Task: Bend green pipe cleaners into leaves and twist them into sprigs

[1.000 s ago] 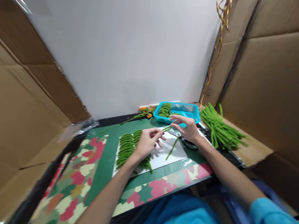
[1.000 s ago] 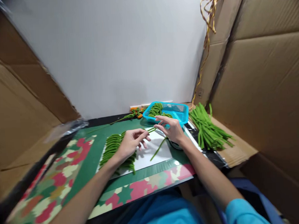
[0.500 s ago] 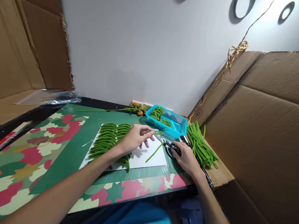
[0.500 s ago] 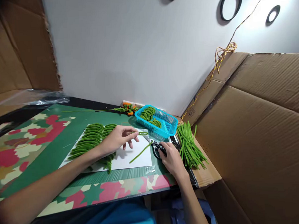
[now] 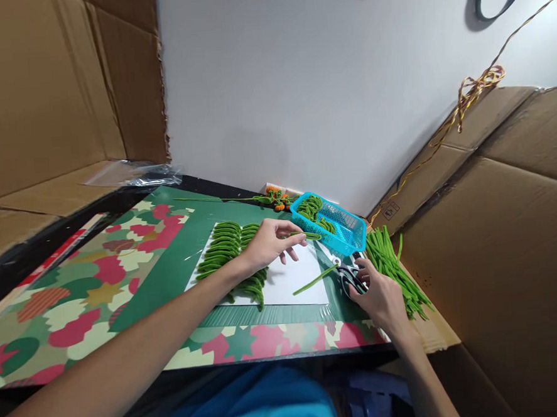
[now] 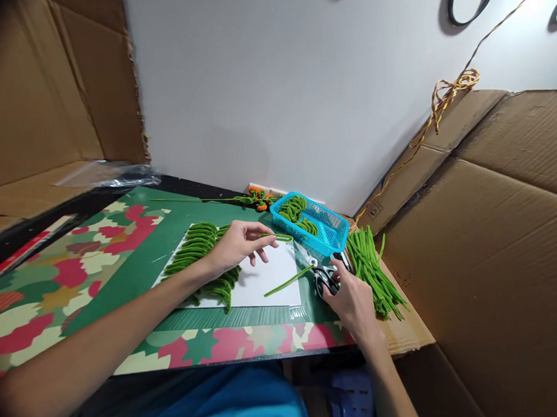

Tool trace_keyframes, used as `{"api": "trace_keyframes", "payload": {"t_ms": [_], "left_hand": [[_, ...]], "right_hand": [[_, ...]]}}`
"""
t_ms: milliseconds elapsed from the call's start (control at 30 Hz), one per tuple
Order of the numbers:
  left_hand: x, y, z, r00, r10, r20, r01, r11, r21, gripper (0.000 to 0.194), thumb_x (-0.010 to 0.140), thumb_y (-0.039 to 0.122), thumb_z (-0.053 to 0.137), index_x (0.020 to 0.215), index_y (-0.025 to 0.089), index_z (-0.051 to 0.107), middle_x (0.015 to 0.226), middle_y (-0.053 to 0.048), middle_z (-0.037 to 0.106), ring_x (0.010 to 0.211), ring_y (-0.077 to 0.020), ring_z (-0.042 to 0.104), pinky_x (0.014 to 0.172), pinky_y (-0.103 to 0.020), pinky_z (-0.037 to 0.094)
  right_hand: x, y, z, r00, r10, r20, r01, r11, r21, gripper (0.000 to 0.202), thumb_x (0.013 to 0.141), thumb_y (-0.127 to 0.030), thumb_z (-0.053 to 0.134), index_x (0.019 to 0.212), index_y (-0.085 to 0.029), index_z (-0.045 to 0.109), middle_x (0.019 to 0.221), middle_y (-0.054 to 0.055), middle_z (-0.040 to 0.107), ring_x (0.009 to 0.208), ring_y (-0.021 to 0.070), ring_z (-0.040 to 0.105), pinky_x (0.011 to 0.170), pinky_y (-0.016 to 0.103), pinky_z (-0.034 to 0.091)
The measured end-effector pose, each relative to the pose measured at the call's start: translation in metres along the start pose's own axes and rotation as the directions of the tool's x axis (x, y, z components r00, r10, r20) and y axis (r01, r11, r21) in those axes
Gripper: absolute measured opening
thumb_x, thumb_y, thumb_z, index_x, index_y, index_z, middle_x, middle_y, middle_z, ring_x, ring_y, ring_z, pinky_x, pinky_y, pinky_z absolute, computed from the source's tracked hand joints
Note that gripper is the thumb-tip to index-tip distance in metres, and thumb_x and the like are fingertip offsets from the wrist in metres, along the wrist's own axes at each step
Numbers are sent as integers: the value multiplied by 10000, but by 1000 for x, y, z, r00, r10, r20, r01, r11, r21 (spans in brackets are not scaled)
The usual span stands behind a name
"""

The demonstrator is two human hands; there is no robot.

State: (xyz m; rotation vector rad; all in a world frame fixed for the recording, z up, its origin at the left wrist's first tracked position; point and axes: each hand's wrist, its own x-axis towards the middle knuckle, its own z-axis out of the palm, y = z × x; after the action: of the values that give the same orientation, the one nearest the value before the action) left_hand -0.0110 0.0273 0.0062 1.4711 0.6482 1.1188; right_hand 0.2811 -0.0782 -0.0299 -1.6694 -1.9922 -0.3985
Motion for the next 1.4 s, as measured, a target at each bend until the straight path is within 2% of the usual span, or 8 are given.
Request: {"api": "trace_keyframes", "payload": {"t_ms": [200,333,600,733,867,1000,1133,1400], "left_hand": [[0,-2,0,1000,-11,6,11,1000,12,314,811,422,834,867,120,772,869,-179,813,514,-203,739,315,-185,437],[0,1,-2,998,-52,35,50,998,44,388,880,475,774,903,90,735,934,-197,814,544,-190,745,332,-181,450],[-3,5,0,995,-74,64,68,993,91,304,898,385,757,881,84,716,889,-159,803,548,-153,727,363,-177,471],[-5,8,1,991,-72,114,63,995,80,326,858,393,804,895,80,721,836,-135,789,548,-150,719,376,-186,486],[-5,9,0,979,-54,199,53,999,12,348,878,425,789,895,87,712,819,-113,774,540,-145,711,379,-195,495],[-5,12,1,967,-30,255,58,993,-105,307,892,400,778,887,106,690,724,-58,735,480,-124,667,366,-193,476],[-7,15,1,966,-22,258,64,986,-156,272,878,355,795,922,100,708,673,-37,720,443,-106,618,362,-194,459],[-9,18,-4,899,-5,437,89,981,-172,189,856,277,786,810,100,739,586,-23,670,423,-101,570,393,-211,450]], "right_hand": [[1,-5,-20,974,-144,-173,133,989,-71,198,916,-230,640,1108,-251,682,1031,82,812,797,275,775,666,342,532],[4,-9,-29,960,-178,-218,172,984,-45,212,974,-229,591,1157,-208,695,1076,101,789,947,270,753,841,369,567],[6,-2,-28,981,30,-192,-18,998,64,238,934,-373,647,1096,-210,707,992,107,774,921,303,720,833,427,569],[-6,-14,-33,967,257,5,-230,859,457,313,817,-369,770,1069,-241,636,902,40,734,709,212,689,669,327,555],[-21,-34,-40,944,202,263,-331,534,778,437,796,-341,846,1155,-229,624,813,19,706,622,173,630,578,287,516],[-32,-42,-43,934,147,325,-356,341,870,500,804,-412,868,1198,-210,635,689,-19,609,526,131,480,491,261,379],[-39,-40,-47,917,-59,396,-361,305,881,639,823,-699,752,1196,-192,640,709,-1,544,608,149,414,553,290,313],[-52,-22,-64,734,-253,630,-510,407,758,939,717,-904,675,1354,-219,597,881,48,590,786,223,529,752,347,462]]}}
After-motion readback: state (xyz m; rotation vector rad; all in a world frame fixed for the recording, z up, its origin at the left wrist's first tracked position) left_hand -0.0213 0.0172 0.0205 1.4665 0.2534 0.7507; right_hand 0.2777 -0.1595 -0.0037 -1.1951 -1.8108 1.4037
